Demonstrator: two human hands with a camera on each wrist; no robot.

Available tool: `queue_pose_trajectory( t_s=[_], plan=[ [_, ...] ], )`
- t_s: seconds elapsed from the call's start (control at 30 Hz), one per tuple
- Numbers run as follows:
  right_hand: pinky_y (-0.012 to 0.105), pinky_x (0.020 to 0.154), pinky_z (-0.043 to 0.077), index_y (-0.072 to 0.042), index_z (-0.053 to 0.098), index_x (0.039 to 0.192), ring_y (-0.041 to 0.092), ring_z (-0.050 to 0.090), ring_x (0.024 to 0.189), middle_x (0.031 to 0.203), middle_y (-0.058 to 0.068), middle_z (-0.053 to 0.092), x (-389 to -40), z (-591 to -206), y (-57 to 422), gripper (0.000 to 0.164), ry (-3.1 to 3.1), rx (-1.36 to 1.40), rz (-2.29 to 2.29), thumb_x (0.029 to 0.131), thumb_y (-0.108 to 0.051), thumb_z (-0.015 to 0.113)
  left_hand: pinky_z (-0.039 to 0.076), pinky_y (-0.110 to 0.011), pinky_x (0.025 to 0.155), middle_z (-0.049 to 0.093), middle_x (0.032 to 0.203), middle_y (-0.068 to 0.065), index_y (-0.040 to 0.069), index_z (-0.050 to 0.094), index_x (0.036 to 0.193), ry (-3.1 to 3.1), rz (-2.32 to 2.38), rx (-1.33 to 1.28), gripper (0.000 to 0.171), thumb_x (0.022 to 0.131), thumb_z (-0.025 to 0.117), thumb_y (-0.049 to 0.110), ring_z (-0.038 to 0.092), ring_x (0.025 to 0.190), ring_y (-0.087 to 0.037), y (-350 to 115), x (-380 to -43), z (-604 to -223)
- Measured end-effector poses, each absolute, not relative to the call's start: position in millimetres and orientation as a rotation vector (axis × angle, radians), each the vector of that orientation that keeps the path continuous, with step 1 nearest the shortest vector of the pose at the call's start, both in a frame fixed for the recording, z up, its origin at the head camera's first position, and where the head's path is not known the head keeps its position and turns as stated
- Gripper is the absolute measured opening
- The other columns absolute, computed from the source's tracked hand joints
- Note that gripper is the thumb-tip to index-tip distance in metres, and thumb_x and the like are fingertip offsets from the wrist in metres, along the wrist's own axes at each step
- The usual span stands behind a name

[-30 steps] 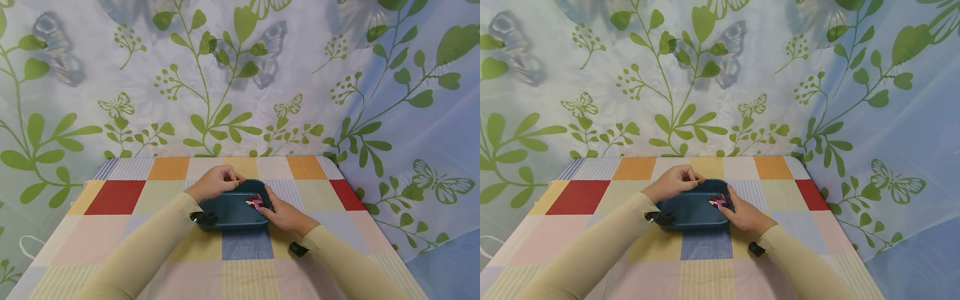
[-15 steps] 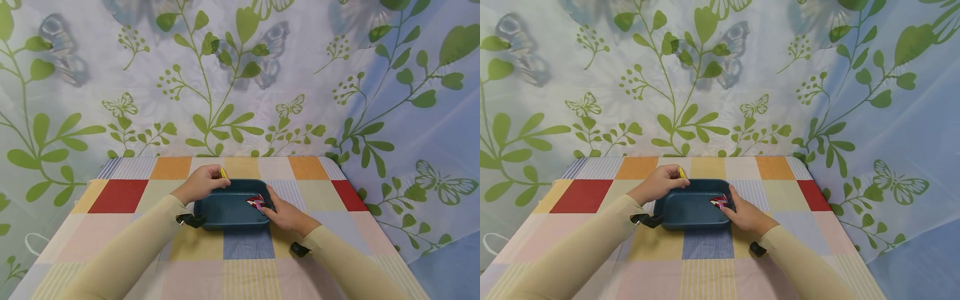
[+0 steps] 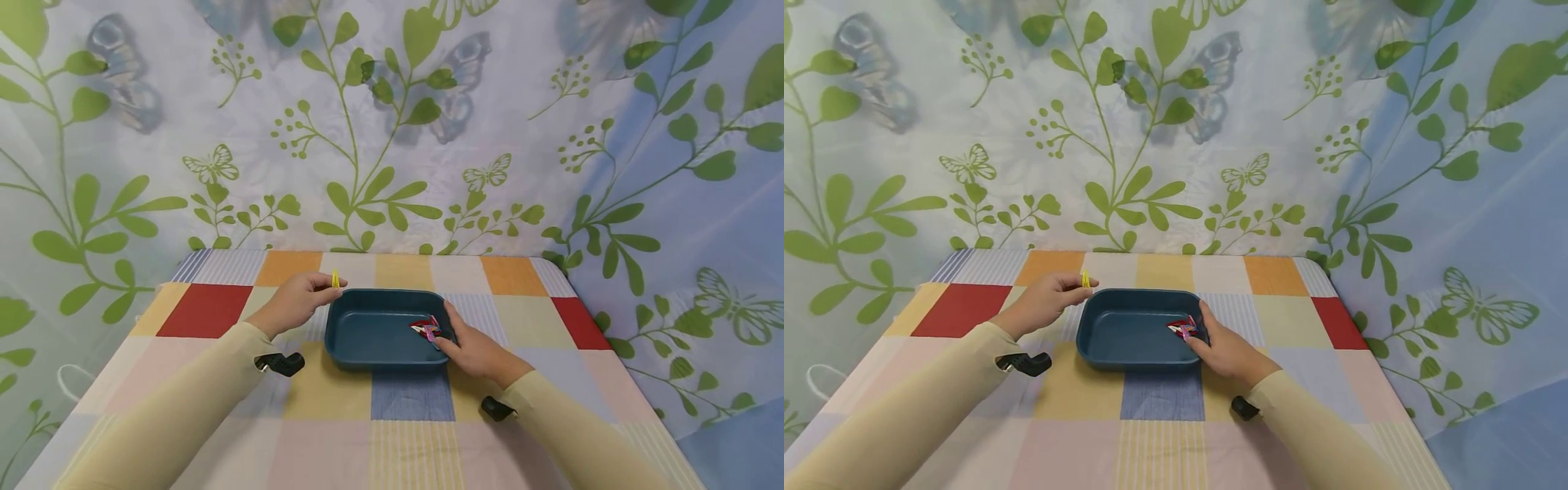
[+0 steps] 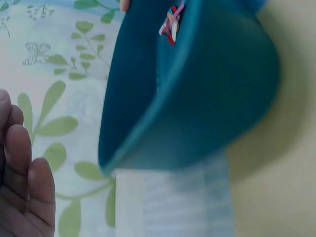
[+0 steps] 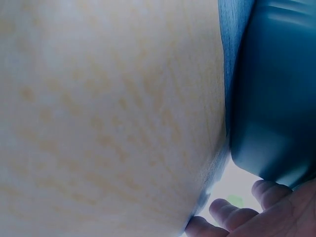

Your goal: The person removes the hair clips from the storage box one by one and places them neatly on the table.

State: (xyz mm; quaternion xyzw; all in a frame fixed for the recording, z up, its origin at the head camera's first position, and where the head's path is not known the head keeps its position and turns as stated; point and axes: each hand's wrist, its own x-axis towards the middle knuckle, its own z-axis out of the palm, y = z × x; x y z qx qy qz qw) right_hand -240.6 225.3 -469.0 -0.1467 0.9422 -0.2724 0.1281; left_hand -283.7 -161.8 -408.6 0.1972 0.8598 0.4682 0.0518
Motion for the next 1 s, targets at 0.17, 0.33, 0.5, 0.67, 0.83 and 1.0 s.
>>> queue_pose_trajectory(
  t_s=[0.17,0.33,0.5,0.67,0.83,1.0],
  plan=[
    [0.063,0.122,0.033,-0.012,-0.004,0.170,0.046,0.040,0.152,0.172,0.024,0.026,-240.8,-469.3,224.8,0.088,2.751,-0.420,-0.787,0.110,-0.048,0.049,0.051,-0.031,0.077,0.076,0.111,-0.010,0.013,0.064,0.144,2.680,1.404,0.544,0.044,0.102,0.071,0.023,0.062,0.089,-0.020,-182.4,-282.7,-416.5],
    [0.064,0.122,0.032,-0.012,-0.004,0.170,0.047,0.038,0.153,0.173,0.024,0.023,-241.1,-470.0,223.7,0.088,2.753,-0.422,-0.785,0.110,-0.048,0.049,0.045,-0.029,0.066,0.073,0.099,-0.012,0.015,0.051,0.155,2.669,1.427,0.444,0.060,0.100,0.074,0.022,0.056,0.081,-0.021,-204.4,-282.3,-428.2],
    [0.064,0.122,0.032,-0.012,-0.003,0.170,0.048,0.037,0.153,0.173,0.024,0.023,-242.0,-470.8,223.1,0.087,2.752,-0.427,-0.790,0.110,-0.047,0.049,0.046,-0.030,0.066,0.074,0.108,-0.019,0.019,0.049,0.156,2.658,1.397,0.332,0.060,0.101,0.073,0.024,0.061,0.088,-0.027,-228.7,-283.2,-442.5],
    [0.065,0.121,0.033,-0.011,-0.003,0.170,0.048,0.038,0.152,0.172,0.025,0.023,-242.1,-470.8,223.2,0.087,2.752,-0.437,-0.791,0.110,-0.046,0.050,0.049,-0.032,0.067,0.075,0.110,-0.016,0.015,0.050,0.156,2.685,1.291,0.255,0.059,0.101,0.072,0.024,0.065,0.095,-0.033,-250.8,-283.5,-452.2],
    [0.065,0.121,0.033,-0.010,-0.003,0.170,0.049,0.039,0.152,0.171,0.026,0.025,-242.1,-471.2,223.3,0.087,2.756,-0.442,-0.802,0.110,-0.044,0.051,0.052,-0.032,0.072,0.076,0.109,-0.014,0.009,0.051,0.155,2.683,1.225,0.188,0.060,0.100,0.073,0.022,0.067,0.093,-0.028,-268.2,-285.8,-459.8],
    [0.064,0.122,0.032,-0.009,-0.003,0.170,0.049,0.040,0.151,0.171,0.026,0.026,-242.1,-470.5,223.1,0.088,2.755,-0.444,-0.803,0.110,-0.044,0.051,0.053,-0.031,0.076,0.076,0.110,-0.013,0.010,0.052,0.151,2.654,1.192,0.121,0.059,0.099,0.074,0.024,0.068,0.093,-0.023,-279.8,-288.7,-464.3]
  ],
)
